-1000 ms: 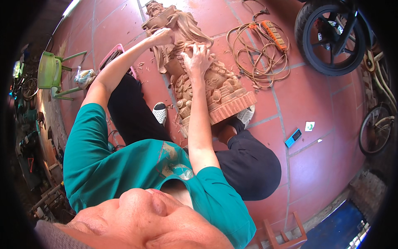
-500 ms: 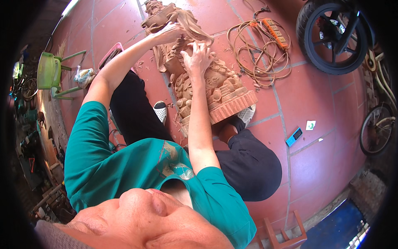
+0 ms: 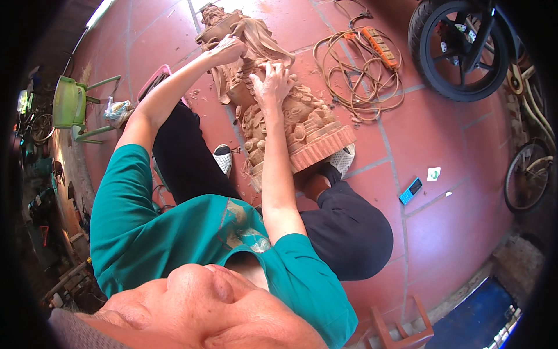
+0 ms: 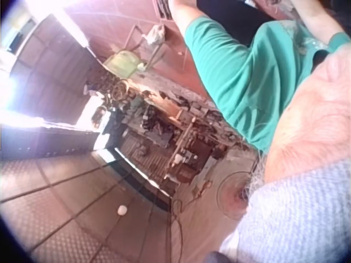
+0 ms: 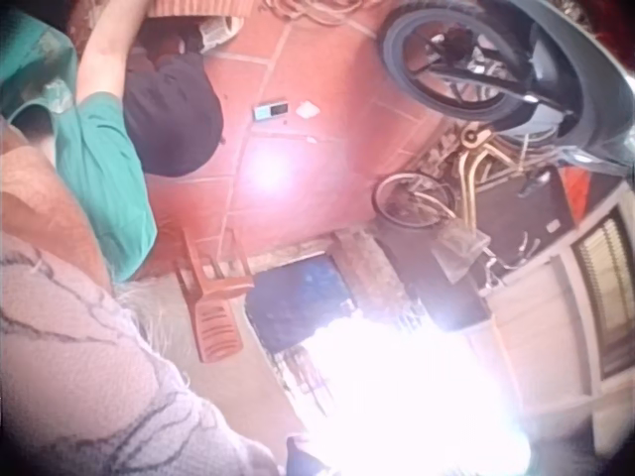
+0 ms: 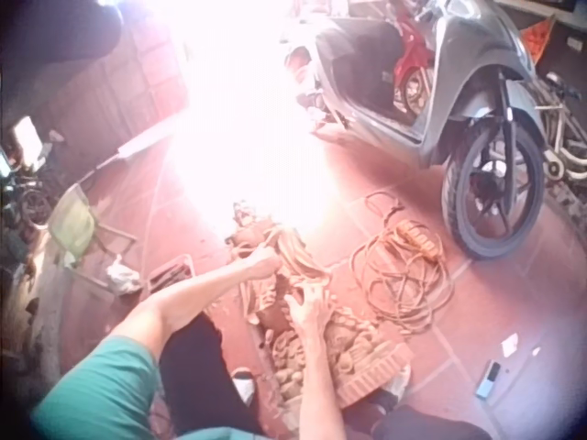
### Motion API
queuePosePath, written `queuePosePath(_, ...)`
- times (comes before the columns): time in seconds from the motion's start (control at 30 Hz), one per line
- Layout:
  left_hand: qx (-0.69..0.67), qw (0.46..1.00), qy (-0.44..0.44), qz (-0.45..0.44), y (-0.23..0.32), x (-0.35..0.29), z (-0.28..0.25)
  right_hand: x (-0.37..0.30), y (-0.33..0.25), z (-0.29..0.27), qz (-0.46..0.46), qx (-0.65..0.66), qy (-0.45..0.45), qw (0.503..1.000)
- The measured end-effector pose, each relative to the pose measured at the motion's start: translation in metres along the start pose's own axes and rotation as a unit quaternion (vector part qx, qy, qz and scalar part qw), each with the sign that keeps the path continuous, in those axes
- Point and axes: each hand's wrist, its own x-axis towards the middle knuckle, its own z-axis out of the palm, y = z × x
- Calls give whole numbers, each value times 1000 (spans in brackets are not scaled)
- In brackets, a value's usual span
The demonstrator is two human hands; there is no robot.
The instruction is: The person is carving a wooden sculpture, focusing on the details of the figure's face and clothing. They use a small tool to refine the features, carefully shaping the wood.
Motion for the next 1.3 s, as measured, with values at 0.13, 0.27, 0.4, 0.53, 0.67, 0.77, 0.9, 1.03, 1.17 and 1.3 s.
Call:
queuePosePath(0.13, -50, 996, 52, 47, 8, 0, 0, 1, 1, -2, -6, 9, 5, 1000)
queuePosePath(0.27, -40, 999, 18, 16, 13, 5, 3, 0, 2, -4, -8, 20, 2, 1000)
queuePosePath(0.4, -20, 997, 66, 19, 13, 5, 13, -1, -1, -4, -3, 12, -8, 1000)
queuePosePath(0.53, 35, 993, -75, -80, 21, 3, -11, 0, 4, -3, 0, 4, -6, 1000)
queuePosePath(0.67, -97, 991, -11, -96, 0, -16, 1, 0, 2, 2, -2, 10, 10, 1000)
queuePosePath(0.77, -122, 988, 32, -92, 3, -13, 2, -1, -1, -3, 0, 12, 4, 1000)
queuePosePath(0.9, -148, 985, 33, -79, 4, -11, 8, 1, -1, -3, -12, 0, 0, 1000)
queuePosePath(1.03, -123, 988, 13, -93, 17, -7, 1, 1, 4, -2, -6, 0, 1, 1000)
queuePosePath(1.17, -108, 981, -79, -138, 6, -12, -1, 1, 1, -3, 0, 4, -8, 1000)
queuePosePath(1.3, -187, 966, -1, -178, 1, -11, -6, 1, 5, -1, -2, 3, 6, 1000)
